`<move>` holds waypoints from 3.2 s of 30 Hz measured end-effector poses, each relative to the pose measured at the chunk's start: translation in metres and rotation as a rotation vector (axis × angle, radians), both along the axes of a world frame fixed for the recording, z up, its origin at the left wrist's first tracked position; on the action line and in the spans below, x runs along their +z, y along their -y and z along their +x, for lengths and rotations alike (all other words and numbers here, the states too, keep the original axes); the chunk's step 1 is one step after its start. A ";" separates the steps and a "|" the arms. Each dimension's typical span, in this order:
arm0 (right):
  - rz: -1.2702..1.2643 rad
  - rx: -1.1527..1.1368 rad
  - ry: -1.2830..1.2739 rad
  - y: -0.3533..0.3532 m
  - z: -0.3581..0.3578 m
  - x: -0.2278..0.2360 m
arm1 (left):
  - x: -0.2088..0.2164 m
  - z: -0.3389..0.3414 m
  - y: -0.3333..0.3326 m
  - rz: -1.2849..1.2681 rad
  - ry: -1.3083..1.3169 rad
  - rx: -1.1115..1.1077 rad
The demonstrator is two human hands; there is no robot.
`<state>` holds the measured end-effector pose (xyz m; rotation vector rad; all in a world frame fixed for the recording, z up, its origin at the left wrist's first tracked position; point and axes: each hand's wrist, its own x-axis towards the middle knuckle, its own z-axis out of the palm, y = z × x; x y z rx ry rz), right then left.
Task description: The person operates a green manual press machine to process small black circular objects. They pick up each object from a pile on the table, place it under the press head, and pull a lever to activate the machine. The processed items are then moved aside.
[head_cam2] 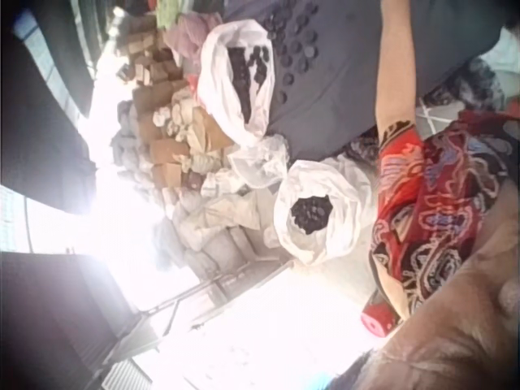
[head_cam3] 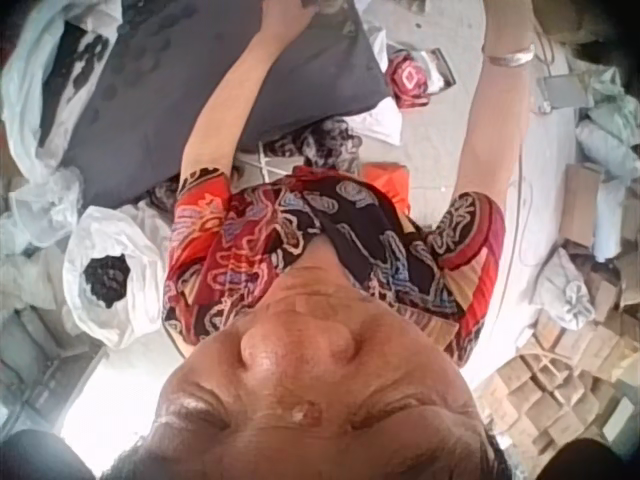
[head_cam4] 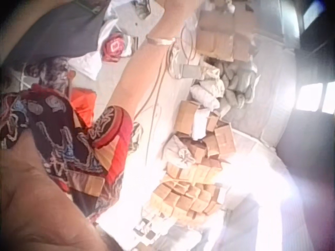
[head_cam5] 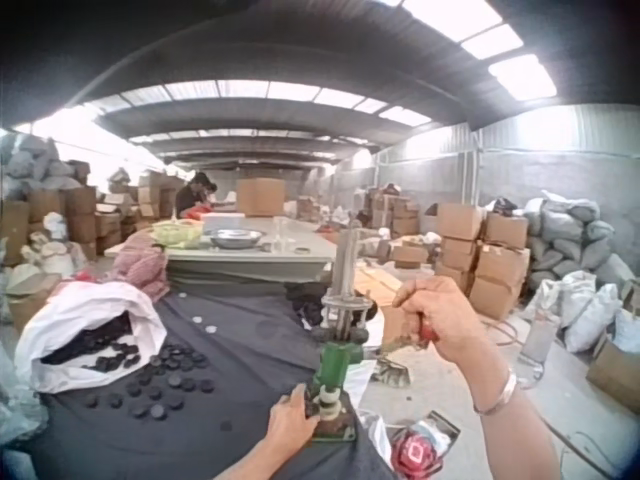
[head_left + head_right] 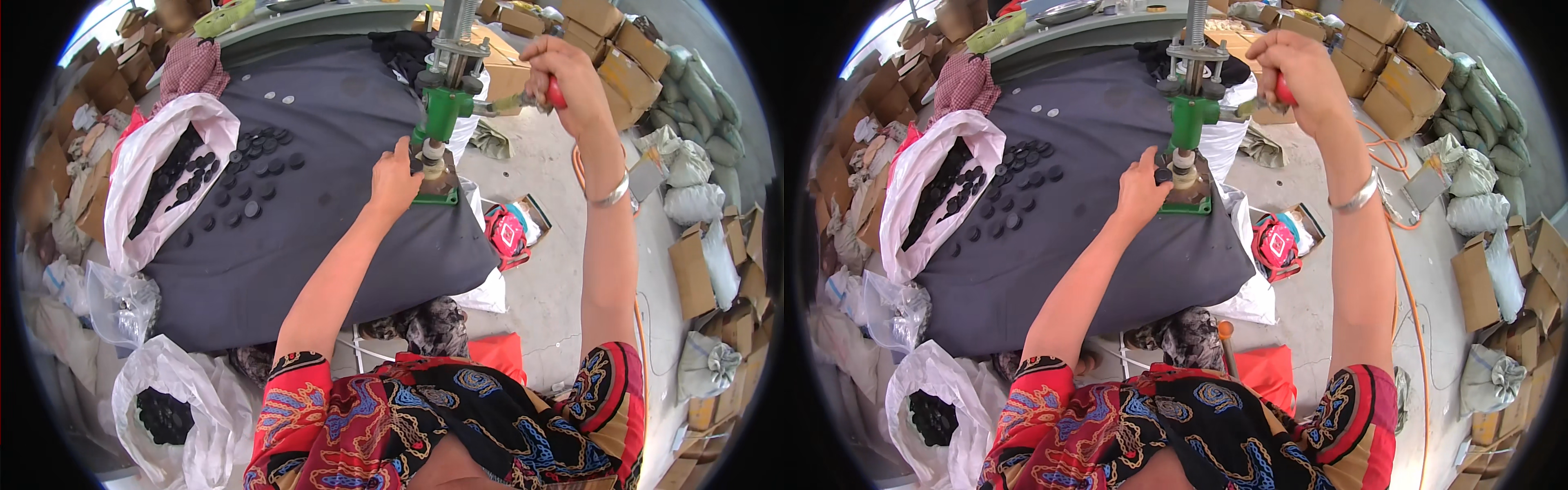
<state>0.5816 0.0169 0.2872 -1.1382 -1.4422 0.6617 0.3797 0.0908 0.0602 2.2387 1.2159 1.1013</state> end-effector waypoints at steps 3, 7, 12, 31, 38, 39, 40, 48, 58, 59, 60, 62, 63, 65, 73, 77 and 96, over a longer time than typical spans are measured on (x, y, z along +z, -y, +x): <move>0.004 0.044 -0.014 -0.009 0.001 0.010 | -0.004 0.010 -0.008 -0.030 -0.027 0.020; 0.033 0.022 -0.036 -0.009 0.002 0.007 | -0.008 0.023 -0.012 -0.052 0.012 0.063; 0.023 0.001 -0.019 -0.005 0.000 0.005 | -0.013 0.034 -0.016 -0.073 0.122 0.066; 0.588 -0.147 0.348 0.067 -0.025 -0.171 | -0.020 -0.088 -0.064 0.333 -0.310 0.488; 0.508 -0.127 0.362 0.065 -0.030 -0.167 | -0.059 -0.135 -0.077 0.339 -0.821 0.591; 0.491 -0.137 0.358 0.066 -0.029 -0.167 | -0.055 -0.128 -0.063 0.318 -0.806 0.541; 0.473 -0.146 0.353 0.068 -0.029 -0.166 | -0.053 -0.122 -0.050 0.296 -0.791 0.491; 0.279 -0.177 0.329 0.077 -0.032 -0.135 | -0.061 -0.130 -0.021 0.228 -0.162 0.295; 0.020 -0.028 0.023 0.009 -0.003 -0.009 | -0.013 -0.046 0.002 0.037 0.199 0.055; 0.026 -0.011 0.011 0.002 0.000 -0.004 | -0.008 -0.031 0.004 0.019 0.181 0.033; 0.033 0.006 -0.001 -0.004 0.003 0.000 | -0.004 -0.017 0.005 0.004 0.163 0.010; 0.039 0.032 -0.012 -0.009 0.004 0.004 | -0.004 -0.001 0.002 -0.029 0.136 -0.003; 0.039 0.036 -0.012 -0.009 0.002 0.004 | -0.005 0.005 -0.001 -0.047 0.126 0.001; 0.026 0.031 -0.019 -0.011 0.005 0.003 | -0.008 0.015 -0.005 -0.072 0.117 0.011; 0.032 0.004 -0.049 -0.012 0.010 -0.001 | -0.020 0.036 -0.014 -0.022 0.200 0.103; 0.050 -0.001 -0.023 -0.005 0.009 -0.006 | -0.025 0.044 -0.017 -0.070 0.241 0.104; 0.477 -0.128 0.310 0.070 -0.029 -0.168 | -0.030 -0.159 -0.071 0.275 -0.568 0.729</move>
